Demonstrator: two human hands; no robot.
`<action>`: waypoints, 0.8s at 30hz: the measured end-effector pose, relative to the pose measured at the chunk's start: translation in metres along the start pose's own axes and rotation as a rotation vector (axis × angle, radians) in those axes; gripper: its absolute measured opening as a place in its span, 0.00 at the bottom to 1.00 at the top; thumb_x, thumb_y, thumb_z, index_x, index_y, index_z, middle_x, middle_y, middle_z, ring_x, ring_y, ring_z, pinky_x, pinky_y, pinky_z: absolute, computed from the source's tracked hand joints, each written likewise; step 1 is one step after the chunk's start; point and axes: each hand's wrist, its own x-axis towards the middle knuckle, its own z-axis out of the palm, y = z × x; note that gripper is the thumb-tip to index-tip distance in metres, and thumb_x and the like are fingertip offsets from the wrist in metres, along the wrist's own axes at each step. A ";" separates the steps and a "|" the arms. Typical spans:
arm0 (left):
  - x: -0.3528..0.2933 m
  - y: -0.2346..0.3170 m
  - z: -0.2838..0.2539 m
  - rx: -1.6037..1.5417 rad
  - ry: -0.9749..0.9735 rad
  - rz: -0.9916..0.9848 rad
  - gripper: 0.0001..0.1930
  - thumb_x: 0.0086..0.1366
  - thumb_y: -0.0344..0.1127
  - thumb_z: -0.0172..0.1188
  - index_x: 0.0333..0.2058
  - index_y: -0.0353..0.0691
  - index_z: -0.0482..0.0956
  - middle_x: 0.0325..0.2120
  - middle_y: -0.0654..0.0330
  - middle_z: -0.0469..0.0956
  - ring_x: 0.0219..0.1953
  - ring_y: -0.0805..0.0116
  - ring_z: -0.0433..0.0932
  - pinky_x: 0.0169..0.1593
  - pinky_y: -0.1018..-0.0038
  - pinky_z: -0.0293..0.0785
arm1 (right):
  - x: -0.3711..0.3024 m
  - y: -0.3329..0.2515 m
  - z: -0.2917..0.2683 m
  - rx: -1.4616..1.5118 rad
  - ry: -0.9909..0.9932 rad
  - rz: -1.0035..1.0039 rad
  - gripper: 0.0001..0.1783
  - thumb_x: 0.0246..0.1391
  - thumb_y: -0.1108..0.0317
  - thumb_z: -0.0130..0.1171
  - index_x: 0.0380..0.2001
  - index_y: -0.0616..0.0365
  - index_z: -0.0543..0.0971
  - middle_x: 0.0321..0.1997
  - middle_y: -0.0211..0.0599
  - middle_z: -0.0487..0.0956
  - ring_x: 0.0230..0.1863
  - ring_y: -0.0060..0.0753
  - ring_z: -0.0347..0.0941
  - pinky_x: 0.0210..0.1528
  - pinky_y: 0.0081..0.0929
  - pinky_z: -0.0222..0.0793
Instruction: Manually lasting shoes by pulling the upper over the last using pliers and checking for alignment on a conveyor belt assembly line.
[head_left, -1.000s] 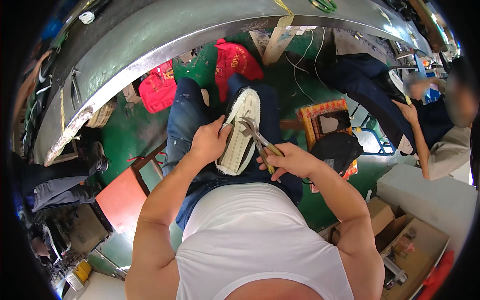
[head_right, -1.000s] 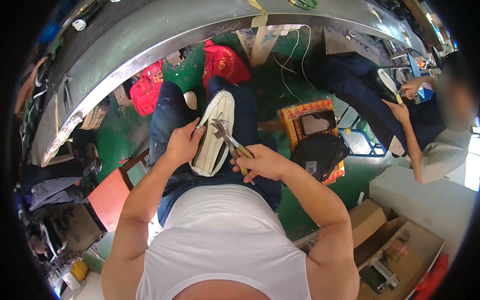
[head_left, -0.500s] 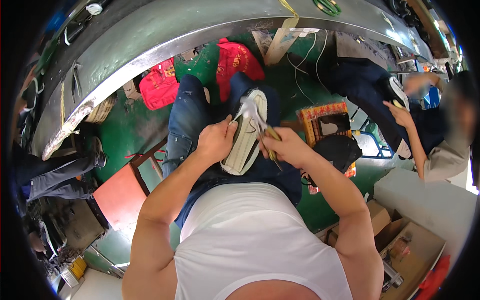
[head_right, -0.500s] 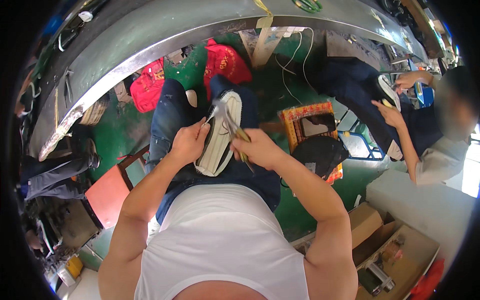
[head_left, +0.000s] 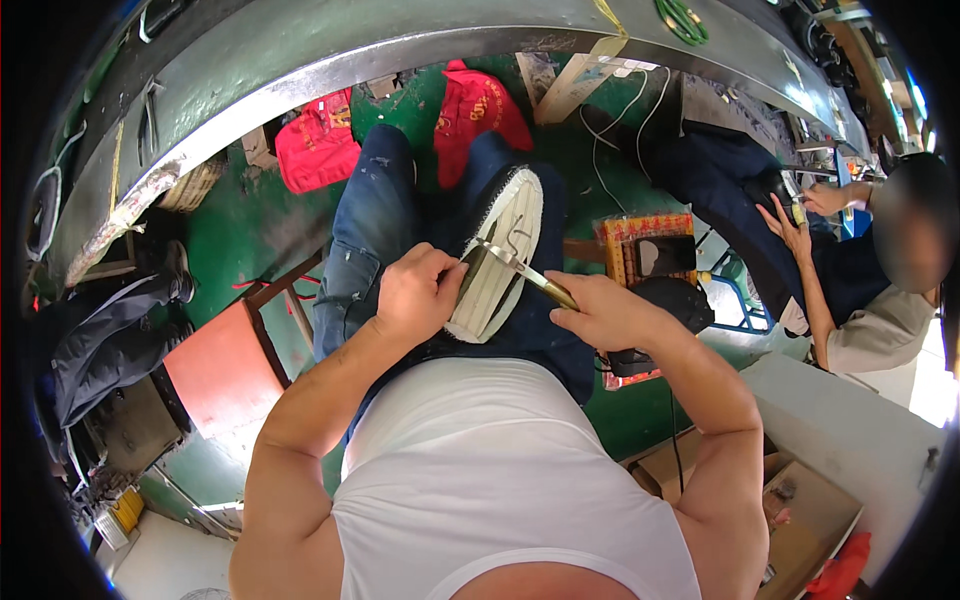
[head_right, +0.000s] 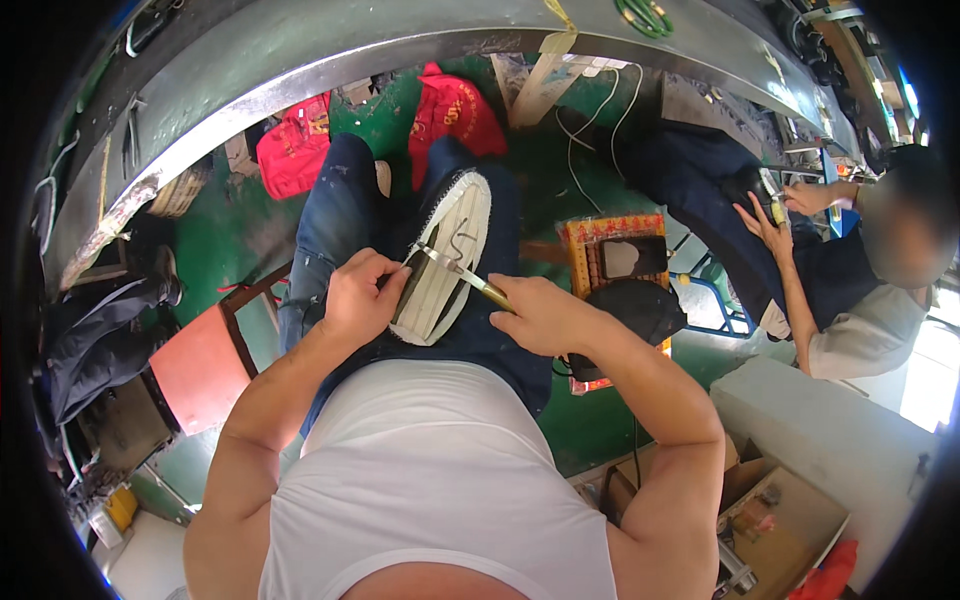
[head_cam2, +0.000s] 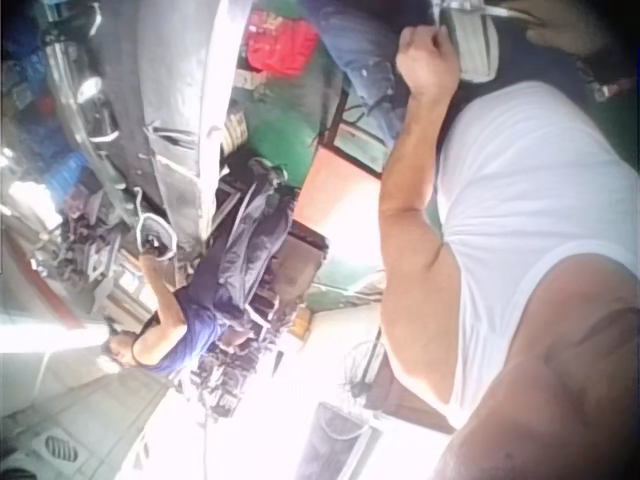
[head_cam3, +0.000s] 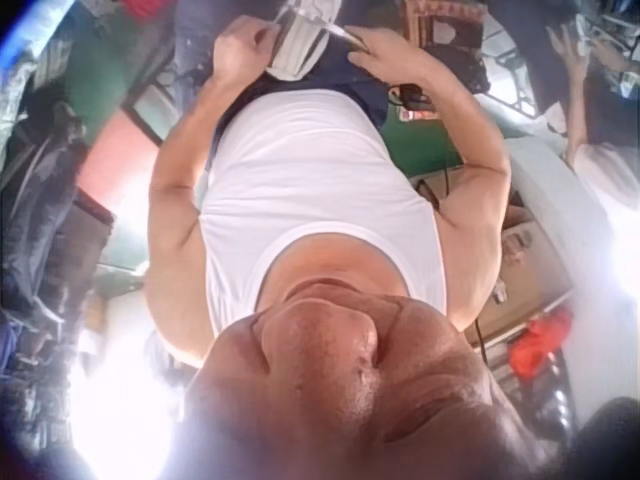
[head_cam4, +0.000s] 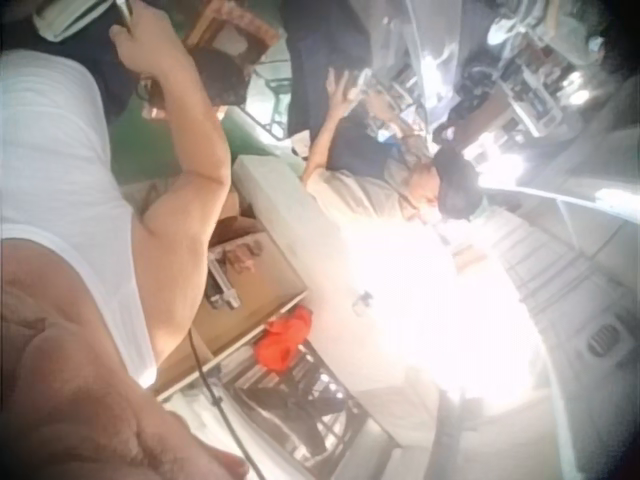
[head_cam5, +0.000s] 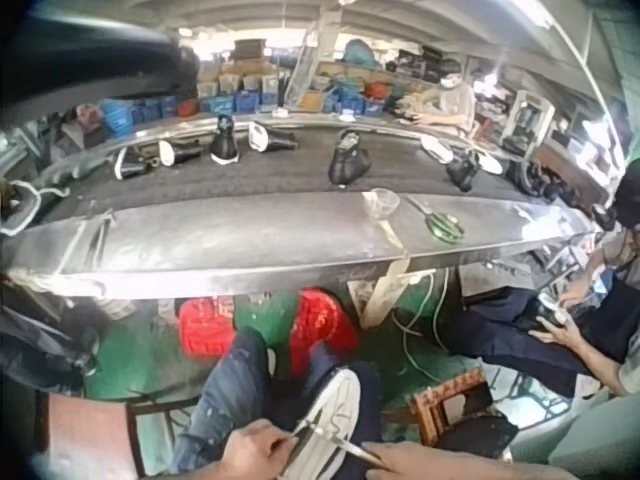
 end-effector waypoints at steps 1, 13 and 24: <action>-0.001 0.001 0.001 0.008 0.015 0.029 0.04 0.57 0.29 0.67 0.26 0.36 0.81 0.23 0.54 0.75 0.22 0.56 0.76 0.25 0.66 0.70 | 0.003 -0.006 -0.007 -0.049 -0.041 0.037 0.16 0.57 0.63 0.56 0.41 0.66 0.76 0.34 0.55 0.79 0.41 0.59 0.76 0.45 0.46 0.69; 0.013 -0.010 0.019 -0.152 -0.018 -0.037 0.10 0.64 0.31 0.59 0.42 0.34 0.77 0.39 0.48 0.78 0.40 0.49 0.79 0.41 0.63 0.76 | 0.050 -0.037 -0.072 0.320 -0.581 0.601 0.18 0.58 0.58 0.58 0.29 0.66 0.78 0.23 0.38 0.75 0.25 0.32 0.74 0.28 0.34 0.70; 0.028 -0.052 0.029 -0.378 -0.516 -0.162 0.37 0.73 0.51 0.44 0.69 0.32 0.45 0.68 0.40 0.51 0.71 0.45 0.49 0.72 0.58 0.44 | 0.082 0.067 -0.054 -0.357 -0.299 -0.194 0.18 0.50 0.65 0.65 0.43 0.60 0.76 0.38 0.45 0.81 0.42 0.53 0.78 0.44 0.46 0.73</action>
